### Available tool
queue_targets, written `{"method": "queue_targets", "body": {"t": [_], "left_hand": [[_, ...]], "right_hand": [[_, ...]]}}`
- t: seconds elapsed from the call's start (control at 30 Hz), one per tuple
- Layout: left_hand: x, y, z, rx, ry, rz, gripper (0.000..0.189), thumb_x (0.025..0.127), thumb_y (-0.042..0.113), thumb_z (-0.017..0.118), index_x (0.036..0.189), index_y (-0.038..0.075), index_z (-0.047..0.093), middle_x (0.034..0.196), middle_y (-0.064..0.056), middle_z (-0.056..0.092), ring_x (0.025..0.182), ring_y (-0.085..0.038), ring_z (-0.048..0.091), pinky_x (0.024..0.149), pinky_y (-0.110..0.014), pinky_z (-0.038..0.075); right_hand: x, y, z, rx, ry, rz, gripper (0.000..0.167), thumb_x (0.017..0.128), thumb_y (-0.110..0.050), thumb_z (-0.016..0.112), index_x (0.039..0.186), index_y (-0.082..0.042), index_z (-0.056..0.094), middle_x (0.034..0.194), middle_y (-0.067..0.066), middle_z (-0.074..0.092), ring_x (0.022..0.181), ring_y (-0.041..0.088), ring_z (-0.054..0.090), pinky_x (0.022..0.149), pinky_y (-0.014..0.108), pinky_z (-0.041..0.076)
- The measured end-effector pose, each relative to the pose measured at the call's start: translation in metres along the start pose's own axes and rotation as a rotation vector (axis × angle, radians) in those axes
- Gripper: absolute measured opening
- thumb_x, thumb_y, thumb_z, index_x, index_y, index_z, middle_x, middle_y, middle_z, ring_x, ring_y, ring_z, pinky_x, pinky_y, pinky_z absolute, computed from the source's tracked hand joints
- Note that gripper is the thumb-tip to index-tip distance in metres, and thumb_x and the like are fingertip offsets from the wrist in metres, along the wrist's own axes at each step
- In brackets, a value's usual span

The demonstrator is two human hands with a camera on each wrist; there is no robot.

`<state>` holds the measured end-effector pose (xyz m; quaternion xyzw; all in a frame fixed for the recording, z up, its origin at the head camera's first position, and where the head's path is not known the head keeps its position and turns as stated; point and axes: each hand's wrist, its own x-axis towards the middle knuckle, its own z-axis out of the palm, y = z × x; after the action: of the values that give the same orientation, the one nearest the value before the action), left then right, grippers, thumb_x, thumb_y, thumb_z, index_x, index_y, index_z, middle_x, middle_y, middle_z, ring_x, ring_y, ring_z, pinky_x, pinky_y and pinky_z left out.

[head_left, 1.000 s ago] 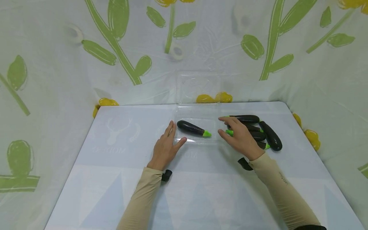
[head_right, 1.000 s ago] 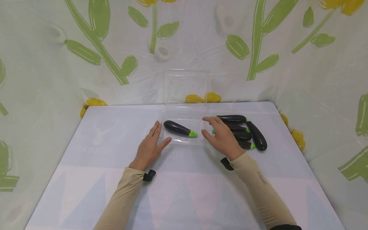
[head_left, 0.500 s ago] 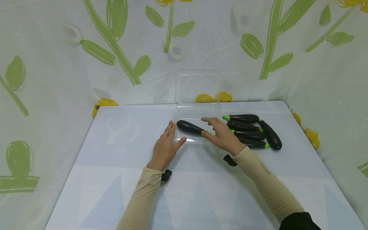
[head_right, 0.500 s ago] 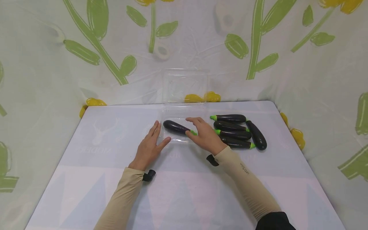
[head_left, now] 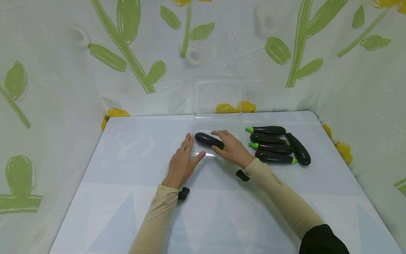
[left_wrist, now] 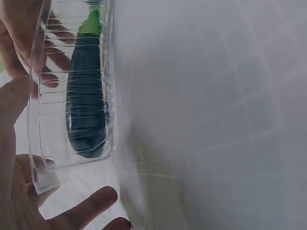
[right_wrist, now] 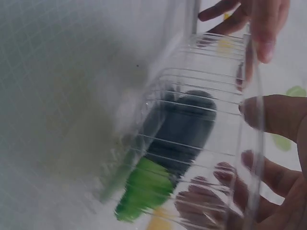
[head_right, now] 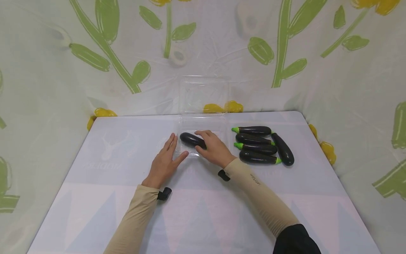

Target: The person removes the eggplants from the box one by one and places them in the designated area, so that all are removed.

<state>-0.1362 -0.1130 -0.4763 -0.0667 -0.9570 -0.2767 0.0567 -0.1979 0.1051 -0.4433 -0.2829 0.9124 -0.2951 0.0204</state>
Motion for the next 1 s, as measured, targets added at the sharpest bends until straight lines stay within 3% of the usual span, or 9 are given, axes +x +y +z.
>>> {"method": "queue_targets", "body": {"t": [0.3, 0.73, 1.0], "left_hand": [[0.001, 0.000, 0.000, 0.042, 0.030, 0.023, 0.088, 0.098, 0.065, 0.051, 0.160, 0.008, 0.026, 0.168, -0.004, 0.020, 0.123, -0.044, 0.057, 0.094, -0.056, 0.049], [0.001, -0.001, 0.002, 0.045, 0.032, 0.025, 0.089, 0.098, 0.067, 0.048, 0.161, 0.008, 0.026, 0.169, -0.002, 0.019, 0.125, -0.042, 0.056, 0.093, -0.056, 0.049], [0.002, 0.000, 0.002, 0.048, 0.013, 0.008, 0.089, 0.098, 0.068, 0.048, 0.161, 0.009, 0.024, 0.169, -0.001, 0.017, 0.126, -0.041, 0.055, 0.094, -0.055, 0.049]], "right_hand": [[0.011, 0.001, 0.007, -0.026, 0.020, 0.139, 0.057, 0.099, -0.029, 0.068, 0.149, -0.013, 0.048, 0.146, 0.014, 0.050, 0.132, 0.030, 0.052, 0.108, 0.047, 0.043], [0.027, 0.000, 0.012, -0.051, -0.006, 0.139, 0.058, 0.098, -0.032, 0.069, 0.149, -0.012, 0.049, 0.144, 0.014, 0.053, 0.131, 0.029, 0.053, 0.109, 0.046, 0.043], [0.029, 0.000, 0.016, -0.031, -0.070, 0.222, 0.048, 0.099, -0.030, 0.068, 0.142, -0.012, 0.057, 0.139, 0.012, 0.058, 0.127, 0.028, 0.057, 0.107, 0.044, 0.044]]}}
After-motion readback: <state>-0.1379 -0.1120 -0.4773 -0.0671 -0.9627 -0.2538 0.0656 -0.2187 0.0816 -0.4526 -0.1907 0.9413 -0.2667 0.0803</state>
